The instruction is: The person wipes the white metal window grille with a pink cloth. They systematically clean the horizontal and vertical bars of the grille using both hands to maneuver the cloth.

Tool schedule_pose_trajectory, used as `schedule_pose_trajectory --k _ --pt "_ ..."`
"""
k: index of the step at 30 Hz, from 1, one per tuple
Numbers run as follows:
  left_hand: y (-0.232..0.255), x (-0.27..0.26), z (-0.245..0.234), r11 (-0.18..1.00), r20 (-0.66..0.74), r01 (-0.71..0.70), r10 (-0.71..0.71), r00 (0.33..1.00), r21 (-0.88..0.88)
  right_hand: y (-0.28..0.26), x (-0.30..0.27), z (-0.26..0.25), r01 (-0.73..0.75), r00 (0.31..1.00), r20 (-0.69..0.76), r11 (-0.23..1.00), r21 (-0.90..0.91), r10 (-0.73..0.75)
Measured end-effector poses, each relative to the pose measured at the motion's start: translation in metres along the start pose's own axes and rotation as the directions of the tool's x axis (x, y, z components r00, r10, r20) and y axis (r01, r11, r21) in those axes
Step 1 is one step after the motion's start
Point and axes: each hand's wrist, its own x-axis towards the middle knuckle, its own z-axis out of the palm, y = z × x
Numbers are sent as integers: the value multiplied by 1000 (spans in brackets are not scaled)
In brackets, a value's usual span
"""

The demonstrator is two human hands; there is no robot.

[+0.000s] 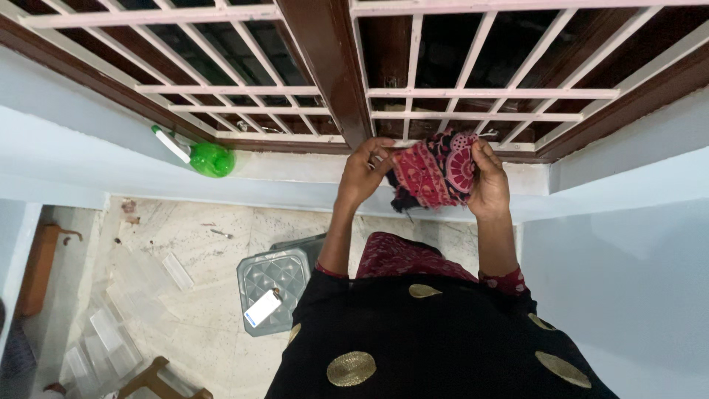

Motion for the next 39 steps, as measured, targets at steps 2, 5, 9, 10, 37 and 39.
schedule_pose_trajectory --k 2,5,9,10,37,39 --pt "-6 -4 8 999 -157 16 -9 988 45 2 2 -3 29 999 -18 1000 0 -29" --pt "-7 -6 21 919 90 135 -109 990 -369 16 2 3 207 975 -19 939 -275 -221" --pt "-11 -9 47 689 286 408 -292 913 -599 42 -6 34 82 995 96 642 -762 -13" --pt "-16 -8 49 646 275 388 -273 922 -657 45 -8 40 166 964 261 637 -752 57" --pt "6 -25 15 485 213 404 -402 891 -776 65 -1 -11 -184 975 102 976 -119 196" --pt "-1 -22 19 529 199 382 -370 907 -758 64 1 -11 -146 984 91 985 -90 154"
